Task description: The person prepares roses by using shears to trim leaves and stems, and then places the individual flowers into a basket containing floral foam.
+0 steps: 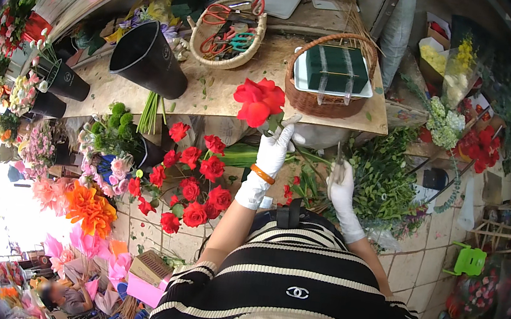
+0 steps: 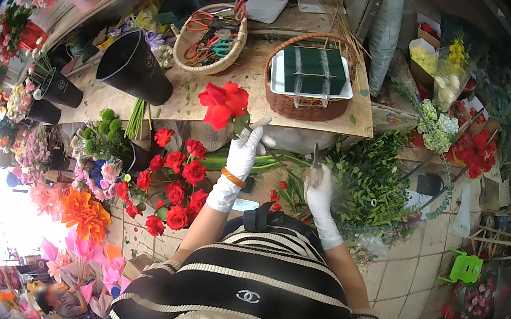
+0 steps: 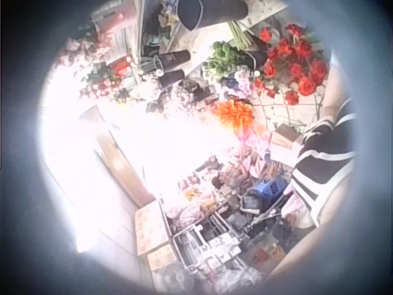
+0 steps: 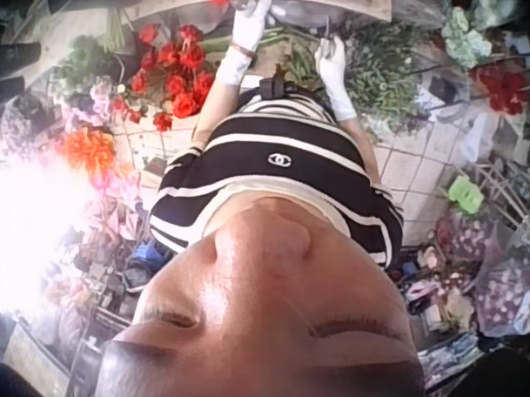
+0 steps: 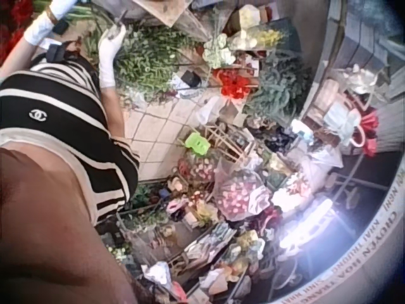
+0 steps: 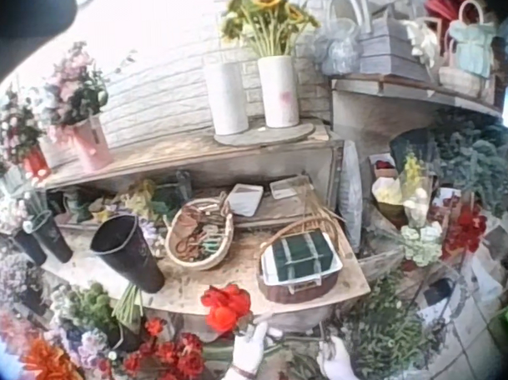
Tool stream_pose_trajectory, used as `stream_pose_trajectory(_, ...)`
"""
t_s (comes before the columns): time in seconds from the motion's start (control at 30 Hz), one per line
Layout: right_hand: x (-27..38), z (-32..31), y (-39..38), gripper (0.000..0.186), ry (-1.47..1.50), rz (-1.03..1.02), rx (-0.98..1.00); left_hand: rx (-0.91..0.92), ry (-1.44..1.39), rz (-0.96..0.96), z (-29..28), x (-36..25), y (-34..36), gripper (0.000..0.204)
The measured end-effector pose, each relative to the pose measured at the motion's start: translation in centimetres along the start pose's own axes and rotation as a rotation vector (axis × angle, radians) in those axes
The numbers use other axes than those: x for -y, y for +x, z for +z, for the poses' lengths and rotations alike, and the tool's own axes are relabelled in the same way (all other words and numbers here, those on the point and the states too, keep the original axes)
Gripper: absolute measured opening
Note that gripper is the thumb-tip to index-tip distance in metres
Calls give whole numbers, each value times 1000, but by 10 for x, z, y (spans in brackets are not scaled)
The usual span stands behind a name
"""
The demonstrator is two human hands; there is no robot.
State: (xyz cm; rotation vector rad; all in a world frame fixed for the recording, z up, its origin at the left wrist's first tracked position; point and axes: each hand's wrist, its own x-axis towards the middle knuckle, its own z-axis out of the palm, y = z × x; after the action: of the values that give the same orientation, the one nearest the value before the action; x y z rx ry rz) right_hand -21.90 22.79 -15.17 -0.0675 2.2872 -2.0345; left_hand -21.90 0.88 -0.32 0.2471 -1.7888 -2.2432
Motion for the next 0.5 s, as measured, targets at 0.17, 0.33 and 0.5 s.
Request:
stream_pose_trajectory(0.17,72,10,-23,49,223,180,193,51,-62,-58,-10,-33,-16,35)
stream_pose_trajectory(0.33,105,19,-37,59,110,149,253,13,-62,-31,-20,-61,-24,37)
stream_pose_trajectory(0.5,143,16,-52,62,309,312,349,72,-50,-65,-28,-83,-40,34)
